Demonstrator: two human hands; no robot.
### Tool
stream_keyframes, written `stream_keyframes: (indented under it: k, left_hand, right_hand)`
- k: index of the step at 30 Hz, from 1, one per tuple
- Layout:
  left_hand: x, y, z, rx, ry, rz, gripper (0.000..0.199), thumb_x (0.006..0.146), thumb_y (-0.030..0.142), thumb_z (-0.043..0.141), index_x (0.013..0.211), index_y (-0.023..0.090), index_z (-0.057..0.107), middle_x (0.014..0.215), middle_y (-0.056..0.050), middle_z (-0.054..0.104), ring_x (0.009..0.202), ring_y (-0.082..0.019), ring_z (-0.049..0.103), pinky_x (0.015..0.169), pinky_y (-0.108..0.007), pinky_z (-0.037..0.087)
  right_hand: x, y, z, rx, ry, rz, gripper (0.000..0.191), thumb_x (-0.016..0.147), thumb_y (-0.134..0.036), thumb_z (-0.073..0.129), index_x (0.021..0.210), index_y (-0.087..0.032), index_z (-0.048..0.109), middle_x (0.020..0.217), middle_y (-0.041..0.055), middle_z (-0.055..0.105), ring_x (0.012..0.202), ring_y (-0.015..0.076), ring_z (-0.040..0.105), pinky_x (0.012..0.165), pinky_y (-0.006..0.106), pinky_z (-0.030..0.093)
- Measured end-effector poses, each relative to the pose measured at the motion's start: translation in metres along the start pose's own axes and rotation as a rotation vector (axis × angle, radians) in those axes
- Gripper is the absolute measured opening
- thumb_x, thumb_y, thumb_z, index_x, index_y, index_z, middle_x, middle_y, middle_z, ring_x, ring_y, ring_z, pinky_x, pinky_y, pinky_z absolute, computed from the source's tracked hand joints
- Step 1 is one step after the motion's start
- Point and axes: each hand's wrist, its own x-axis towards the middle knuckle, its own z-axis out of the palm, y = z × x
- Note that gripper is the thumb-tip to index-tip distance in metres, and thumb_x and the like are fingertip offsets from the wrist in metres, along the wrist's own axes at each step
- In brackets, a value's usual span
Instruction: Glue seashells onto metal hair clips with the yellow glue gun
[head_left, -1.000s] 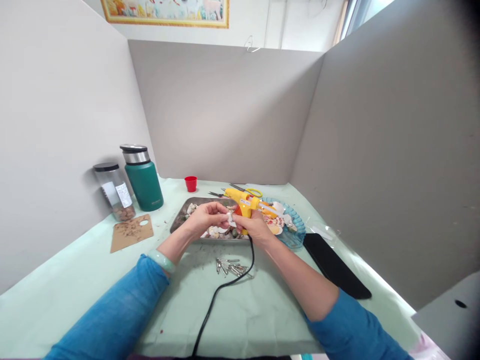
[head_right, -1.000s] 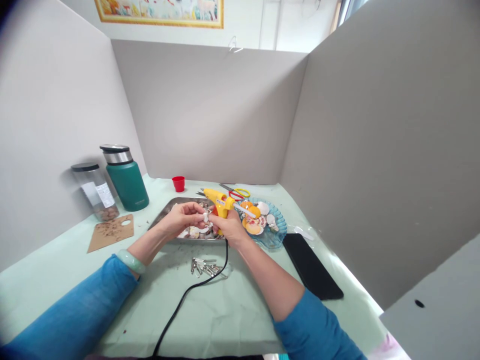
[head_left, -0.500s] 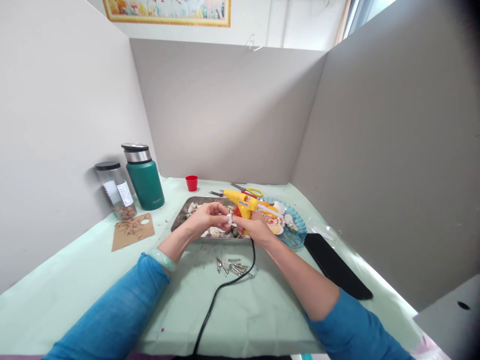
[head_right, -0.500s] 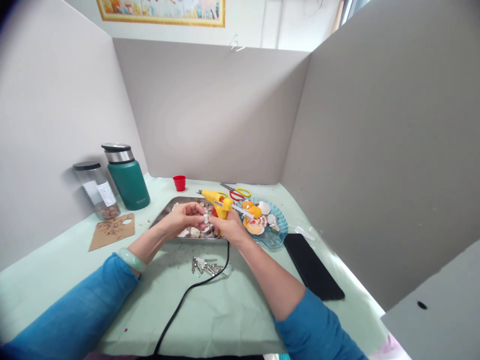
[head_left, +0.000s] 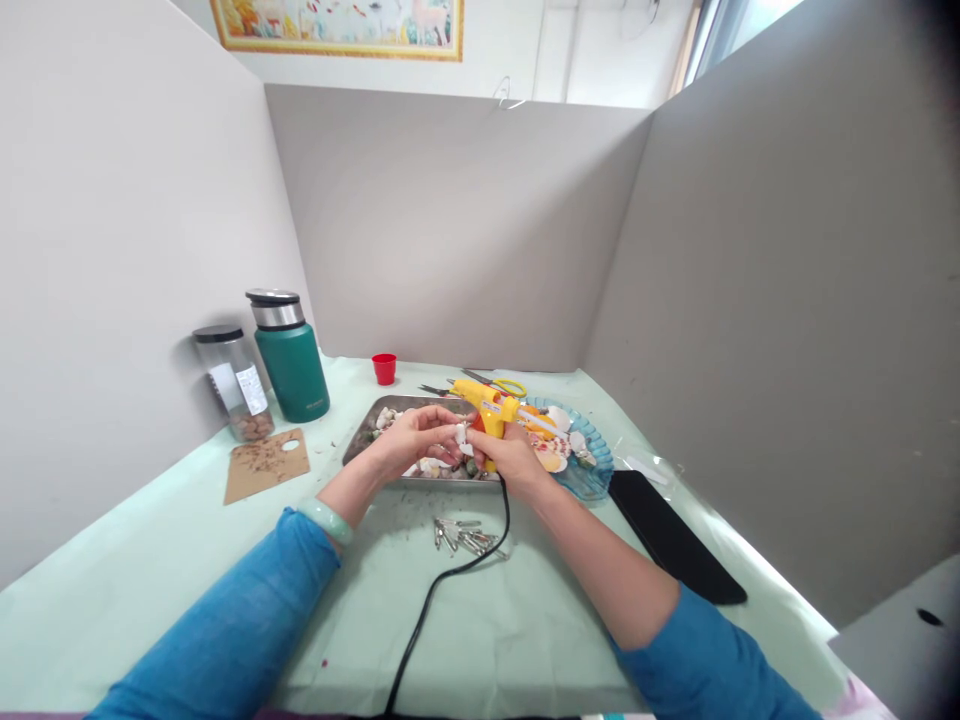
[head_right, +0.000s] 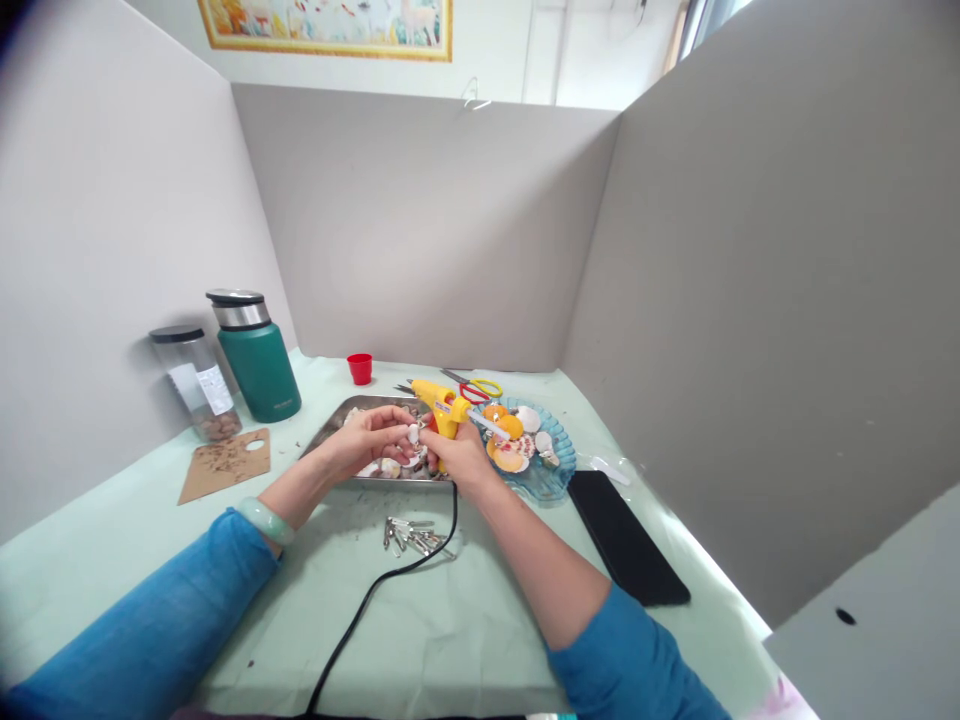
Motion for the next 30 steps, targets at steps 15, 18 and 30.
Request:
stream_keyframes:
  k: [15, 18, 30]
  left_hand:
    - [0.002, -0.006, 0.004, 0.147, -0.016, -0.026, 0.036, 0.064, 0.027, 0.078, 0.087, 0.014, 0.054, 0.081, -0.004, 0.064, 0.069, -0.015, 0.065, 0.064, -0.031, 0.055]
    - [0.003, -0.009, 0.006, 0.18, 0.007, -0.029, 0.034, 0.066, 0.031, 0.076, 0.084, 0.015, 0.052, 0.075, -0.003, 0.065, 0.066, -0.015, 0.066, 0.061, -0.029, 0.054]
    - [0.006, -0.012, 0.011, 0.144, 0.093, 0.026, 0.039, 0.065, 0.034, 0.077, 0.084, 0.015, 0.048, 0.064, -0.002, 0.066, 0.057, -0.015, 0.065, 0.059, -0.03, 0.054]
  right_hand:
    - [0.002, 0.004, 0.002, 0.005, 0.094, -0.036, 0.038, 0.064, -0.039, 0.068, 0.092, -0.016, 0.054, 0.049, -0.008, 0.049, 0.038, 0.0073, 0.043, 0.038, 0.02, 0.039]
    - [0.002, 0.004, 0.004, -0.043, 0.125, -0.048, 0.037, 0.064, -0.038, 0.067, 0.09, -0.016, 0.054, 0.05, -0.0075, 0.049, 0.038, 0.0073, 0.043, 0.038, 0.02, 0.038]
    - [0.003, 0.007, 0.007, -0.023, 0.142, -0.029, 0.037, 0.064, -0.034, 0.067, 0.094, -0.016, 0.053, 0.053, -0.0066, 0.054, 0.041, 0.008, 0.049, 0.04, 0.019, 0.04]
